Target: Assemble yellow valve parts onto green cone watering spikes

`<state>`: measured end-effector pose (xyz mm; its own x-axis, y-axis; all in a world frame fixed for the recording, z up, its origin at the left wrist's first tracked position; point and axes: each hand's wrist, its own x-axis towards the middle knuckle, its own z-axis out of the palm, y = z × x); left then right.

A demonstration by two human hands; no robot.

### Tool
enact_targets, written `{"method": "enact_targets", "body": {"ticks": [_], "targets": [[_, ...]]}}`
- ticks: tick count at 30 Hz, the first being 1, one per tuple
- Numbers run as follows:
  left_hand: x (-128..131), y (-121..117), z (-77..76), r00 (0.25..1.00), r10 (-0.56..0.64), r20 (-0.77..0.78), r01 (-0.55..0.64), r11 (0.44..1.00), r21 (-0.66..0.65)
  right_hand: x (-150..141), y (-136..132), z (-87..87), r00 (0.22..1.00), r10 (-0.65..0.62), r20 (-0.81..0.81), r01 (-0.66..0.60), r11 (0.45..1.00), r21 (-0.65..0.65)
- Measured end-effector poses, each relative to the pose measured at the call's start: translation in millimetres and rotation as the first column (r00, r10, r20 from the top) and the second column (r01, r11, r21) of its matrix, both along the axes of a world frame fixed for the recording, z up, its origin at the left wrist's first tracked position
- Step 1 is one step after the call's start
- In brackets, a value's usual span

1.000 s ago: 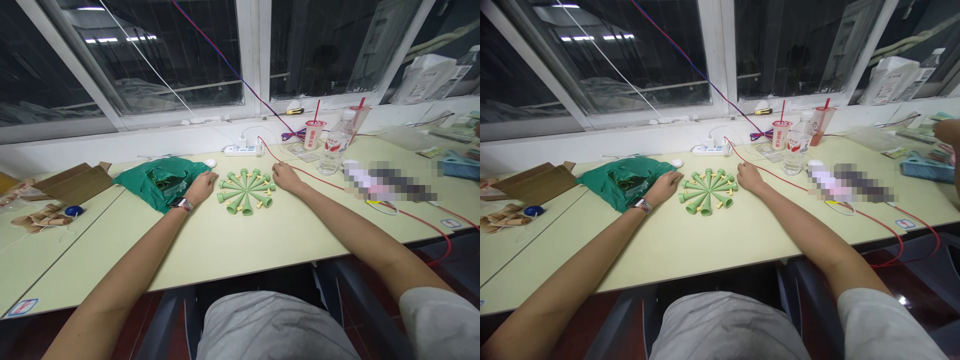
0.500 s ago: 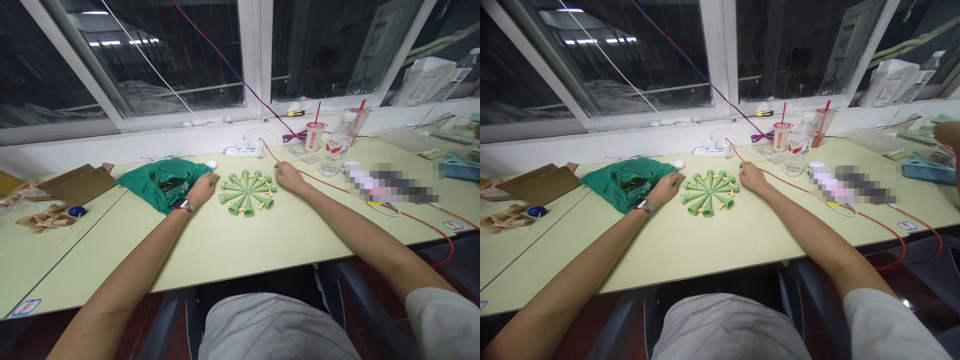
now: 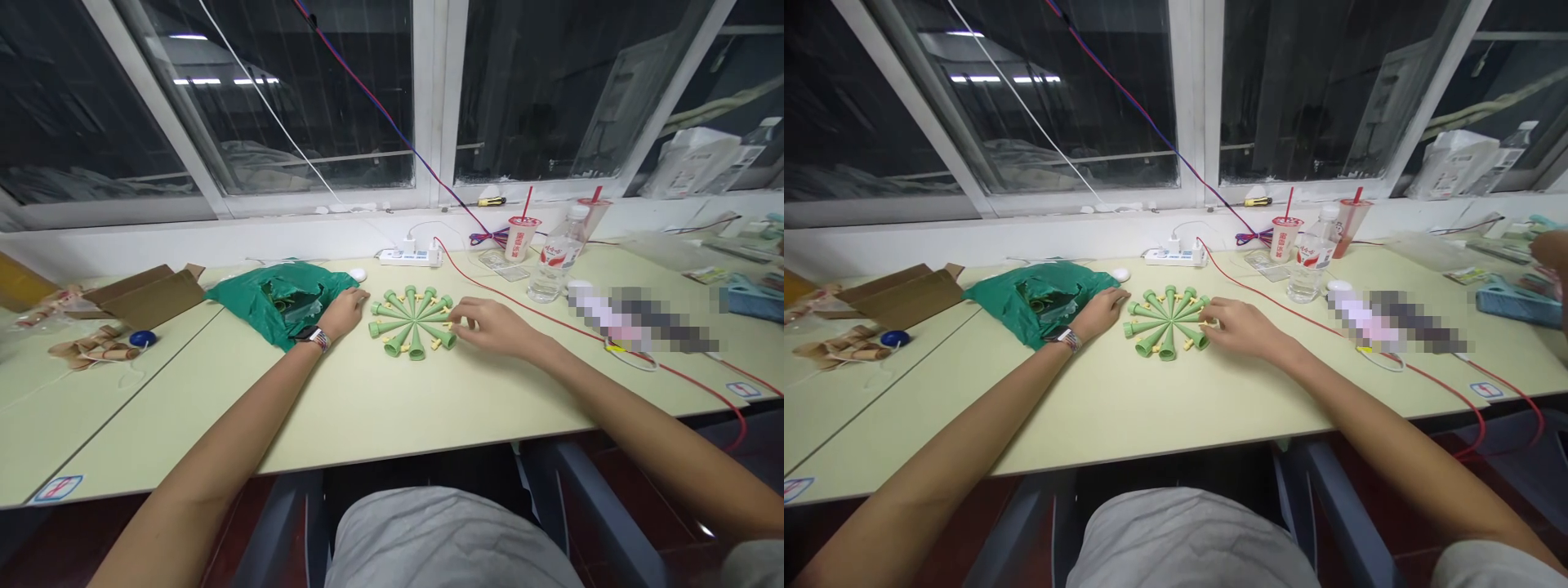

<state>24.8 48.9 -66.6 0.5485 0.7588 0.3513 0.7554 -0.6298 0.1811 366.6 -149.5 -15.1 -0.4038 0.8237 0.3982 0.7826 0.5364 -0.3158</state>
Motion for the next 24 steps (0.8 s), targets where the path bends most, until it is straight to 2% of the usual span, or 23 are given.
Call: {"method": "enact_targets", "body": {"ticks": [5,12,17,20,24], "targets": [[-0.8,1.4,-2.2,1.000,0.005,0.030,-0.005,1.000,0.001,-8.4,-17.4,-2.6,0.991,-0.045,0.128,0.051,0.998,-0.038],[-1.7,1.7,-2.8,0.999,0.003,0.038,-0.003,1.000,0.006,-19.2,-18.5,-16.7,0.976,-0.097,0.197,0.109,0.993,-0.050],[-0.6,0.7,-2.6,0.999,0.001,0.051,-0.001,1.000,0.000,-17.8,-18.7,-21.0,0.985,-0.107,0.134,0.107,0.994,0.005],[0.4,-2.2,-1.8,0.995,0.016,0.100,-0.017,1.000,0.010,-12.9,-18.8,-15.6,0.994,-0.097,0.042,0.093,0.992,0.085],[0.5,-6.2,4.4,0.968,0.031,0.251,-0.033,0.999,0.002,-6.5,-12.1,-3.5,0.991,-0.076,-0.114,0.094,0.983,0.160]]}}
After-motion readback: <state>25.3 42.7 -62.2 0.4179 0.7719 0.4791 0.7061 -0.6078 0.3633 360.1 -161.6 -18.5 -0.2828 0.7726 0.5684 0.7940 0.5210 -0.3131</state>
